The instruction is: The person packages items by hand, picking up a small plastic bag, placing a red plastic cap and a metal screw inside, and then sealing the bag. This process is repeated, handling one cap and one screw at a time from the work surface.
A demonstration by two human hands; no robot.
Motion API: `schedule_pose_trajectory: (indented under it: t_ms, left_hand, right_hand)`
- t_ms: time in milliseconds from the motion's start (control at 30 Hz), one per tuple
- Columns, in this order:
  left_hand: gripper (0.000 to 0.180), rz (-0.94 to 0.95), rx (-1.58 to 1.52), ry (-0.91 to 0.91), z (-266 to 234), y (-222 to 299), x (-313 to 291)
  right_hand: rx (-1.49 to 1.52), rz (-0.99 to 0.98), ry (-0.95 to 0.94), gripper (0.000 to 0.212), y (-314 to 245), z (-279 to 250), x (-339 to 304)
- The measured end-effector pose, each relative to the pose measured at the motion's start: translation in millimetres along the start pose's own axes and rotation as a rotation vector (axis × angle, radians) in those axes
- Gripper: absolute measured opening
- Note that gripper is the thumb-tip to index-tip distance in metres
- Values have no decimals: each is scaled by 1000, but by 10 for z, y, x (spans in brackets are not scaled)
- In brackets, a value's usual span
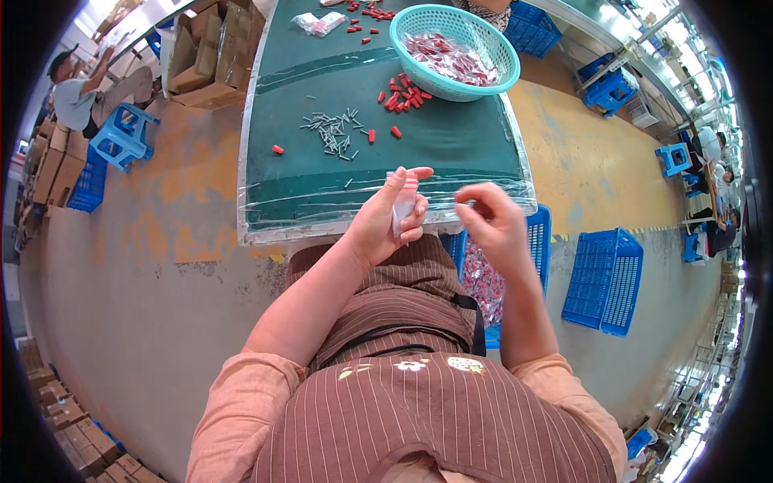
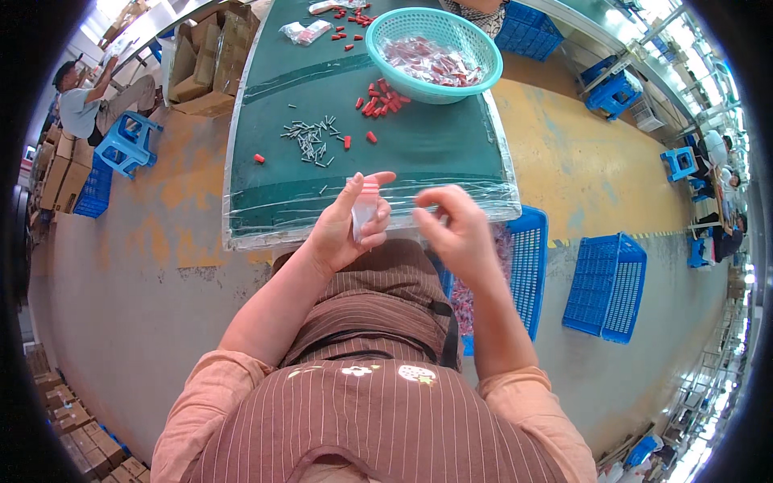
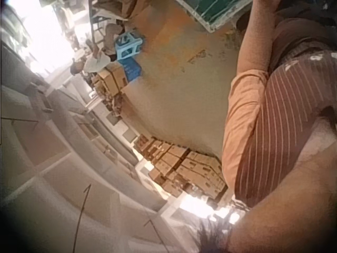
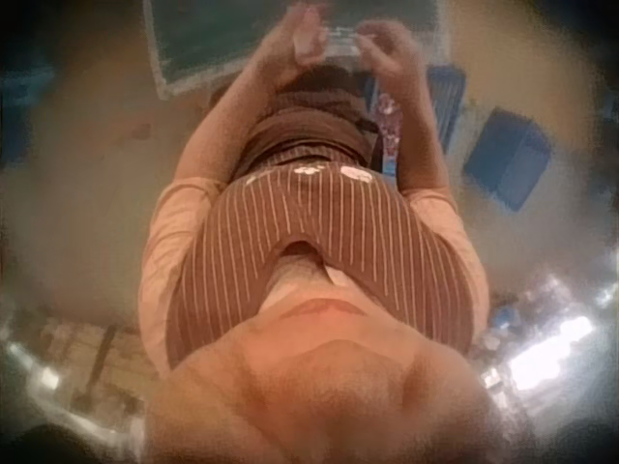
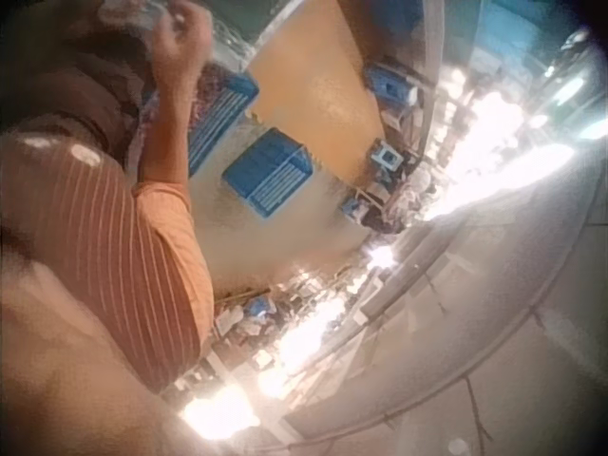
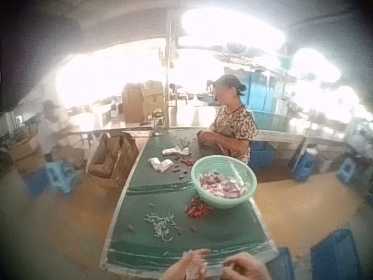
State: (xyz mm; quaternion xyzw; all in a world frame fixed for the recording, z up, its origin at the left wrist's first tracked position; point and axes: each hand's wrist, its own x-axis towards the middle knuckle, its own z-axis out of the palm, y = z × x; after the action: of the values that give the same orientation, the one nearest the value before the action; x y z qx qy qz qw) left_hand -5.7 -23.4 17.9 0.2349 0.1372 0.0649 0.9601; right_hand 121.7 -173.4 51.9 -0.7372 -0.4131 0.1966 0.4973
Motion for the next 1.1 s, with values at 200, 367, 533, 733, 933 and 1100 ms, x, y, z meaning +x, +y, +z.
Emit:
schedule_pose_trajectory:
  t_ms: [200, 367, 533, 733, 933, 1100]
  left_hand:
    - [47, 140, 296, 110, 35, -81, -28]
    - [31, 138, 207, 93, -155, -70, -43]
    - [24, 152, 225, 167, -175, -35, -50]
    - [18, 200, 253, 177, -206, -34, 9]
    - [11, 154, 214, 251, -197, -25, -30]
    - [16, 83, 319, 277, -258, 149, -122]
  right_hand:
    - [-93, 55, -79, 28, 26, 575, 275]
    - [14, -3, -86, 16, 179, 645, 334]
    - [165, 71, -175, 13, 228, 629, 387]
    - [381, 165, -91, 13, 259, 578, 423]
    - [634, 259, -36, 9, 225, 569, 464]
    - [663, 288, -134, 11, 272, 440, 522]
